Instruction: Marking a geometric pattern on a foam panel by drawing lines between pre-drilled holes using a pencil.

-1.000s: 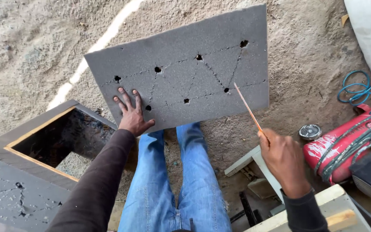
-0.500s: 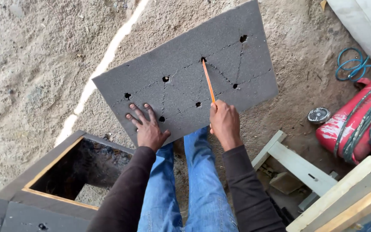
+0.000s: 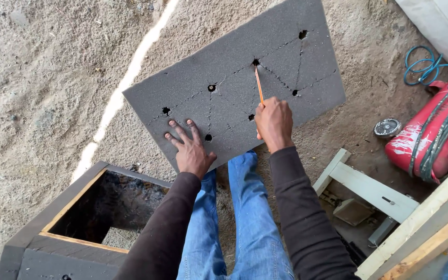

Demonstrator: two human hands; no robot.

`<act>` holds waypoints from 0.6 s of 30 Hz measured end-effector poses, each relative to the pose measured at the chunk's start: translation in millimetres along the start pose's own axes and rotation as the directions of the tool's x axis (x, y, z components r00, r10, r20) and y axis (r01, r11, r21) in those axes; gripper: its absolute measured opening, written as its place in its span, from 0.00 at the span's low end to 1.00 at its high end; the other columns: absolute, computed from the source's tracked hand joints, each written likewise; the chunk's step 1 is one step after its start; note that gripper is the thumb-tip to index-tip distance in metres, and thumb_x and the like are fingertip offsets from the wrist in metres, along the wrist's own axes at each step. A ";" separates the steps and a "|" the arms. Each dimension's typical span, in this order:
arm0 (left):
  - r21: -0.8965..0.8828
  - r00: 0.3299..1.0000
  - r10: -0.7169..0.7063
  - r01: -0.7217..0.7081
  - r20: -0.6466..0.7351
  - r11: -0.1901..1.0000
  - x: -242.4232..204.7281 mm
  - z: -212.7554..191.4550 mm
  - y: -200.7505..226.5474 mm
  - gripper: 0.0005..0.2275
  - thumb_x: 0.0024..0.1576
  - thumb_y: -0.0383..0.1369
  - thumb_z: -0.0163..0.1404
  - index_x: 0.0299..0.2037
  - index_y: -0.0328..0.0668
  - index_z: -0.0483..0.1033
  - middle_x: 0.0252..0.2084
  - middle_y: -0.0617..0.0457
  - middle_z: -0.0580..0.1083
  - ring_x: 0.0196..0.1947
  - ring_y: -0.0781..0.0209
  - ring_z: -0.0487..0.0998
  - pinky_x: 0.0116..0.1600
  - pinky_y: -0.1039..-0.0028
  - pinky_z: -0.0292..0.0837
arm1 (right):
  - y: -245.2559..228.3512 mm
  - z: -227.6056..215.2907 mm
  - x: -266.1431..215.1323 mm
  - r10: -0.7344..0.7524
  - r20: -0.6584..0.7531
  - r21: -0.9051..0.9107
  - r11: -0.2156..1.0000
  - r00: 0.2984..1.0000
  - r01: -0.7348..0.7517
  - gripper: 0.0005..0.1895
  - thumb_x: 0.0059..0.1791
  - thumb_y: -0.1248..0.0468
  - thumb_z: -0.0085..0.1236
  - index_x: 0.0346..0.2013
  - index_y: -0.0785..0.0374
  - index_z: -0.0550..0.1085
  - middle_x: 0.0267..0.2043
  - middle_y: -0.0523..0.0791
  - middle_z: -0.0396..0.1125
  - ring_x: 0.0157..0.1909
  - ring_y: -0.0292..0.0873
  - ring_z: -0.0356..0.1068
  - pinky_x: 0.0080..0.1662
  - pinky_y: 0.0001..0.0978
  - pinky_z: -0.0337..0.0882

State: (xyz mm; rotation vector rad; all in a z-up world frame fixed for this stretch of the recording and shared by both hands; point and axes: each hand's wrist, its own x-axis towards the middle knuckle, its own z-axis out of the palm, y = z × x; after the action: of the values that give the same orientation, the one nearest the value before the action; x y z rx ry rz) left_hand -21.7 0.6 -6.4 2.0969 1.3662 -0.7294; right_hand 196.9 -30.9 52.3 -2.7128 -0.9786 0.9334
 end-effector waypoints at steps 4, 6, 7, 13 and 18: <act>0.030 1.000 0.010 -0.010 -0.012 1.000 1.5 7.9 -4.5 0.52 0.46 0.50 0.59 0.78 0.37 0.41 0.75 0.19 0.35 0.69 0.11 0.49 0.48 0.52 0.80 | -0.1 -16.0 -18.4 0.010 0.056 -0.001 1.000 0.998 -0.010 0.17 0.55 0.70 0.47 0.24 0.70 0.78 0.08 0.48 0.65 0.12 0.43 0.69 0.27 0.35 0.74; 0.035 1.000 0.013 -0.013 -0.016 0.999 0.9 8.2 -5.3 0.52 0.46 0.50 0.59 0.77 0.37 0.41 0.75 0.19 0.35 0.69 0.11 0.49 0.49 0.53 0.81 | 1.9 -12.5 -19.3 0.011 0.047 0.003 1.000 0.999 -0.011 0.18 0.54 0.70 0.47 0.23 0.69 0.78 0.08 0.48 0.65 0.11 0.43 0.68 0.27 0.33 0.73; 0.042 1.000 0.017 -0.016 -0.020 0.999 0.8 8.7 -5.2 0.52 0.46 0.50 0.58 0.77 0.38 0.41 0.75 0.19 0.35 0.69 0.11 0.49 0.49 0.53 0.81 | 3.4 -10.9 -19.4 0.012 0.039 0.010 1.000 0.999 -0.012 0.19 0.53 0.70 0.47 0.21 0.69 0.78 0.08 0.47 0.65 0.11 0.43 0.68 0.27 0.32 0.72; 0.098 0.998 0.042 -0.038 -0.041 0.994 -1.1 -3.6 -5.8 0.51 0.45 0.50 0.59 0.78 0.41 0.45 0.74 0.20 0.43 0.67 0.13 0.57 0.54 0.51 0.79 | 2.4 7.0 13.5 0.013 0.004 0.034 0.999 1.000 -0.013 0.19 0.52 0.67 0.50 0.17 0.65 0.77 0.06 0.46 0.62 0.10 0.47 0.68 0.25 0.36 0.71; 0.151 0.994 0.071 -0.057 -0.085 0.987 2.2 1.5 -11.6 0.50 0.46 0.52 0.59 0.78 0.44 0.48 0.74 0.20 0.47 0.66 0.14 0.61 0.60 0.44 0.71 | 2.9 -9.2 -23.1 0.045 0.013 0.060 0.997 0.999 -0.045 0.19 0.51 0.65 0.50 0.16 0.65 0.76 0.06 0.47 0.62 0.12 0.48 0.69 0.26 0.39 0.73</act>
State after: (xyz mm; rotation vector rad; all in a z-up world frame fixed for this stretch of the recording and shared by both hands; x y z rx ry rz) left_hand -32.0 5.0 -10.5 2.3046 1.3207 -0.7376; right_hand 190.0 -46.4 70.8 -2.6928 -0.8799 0.9716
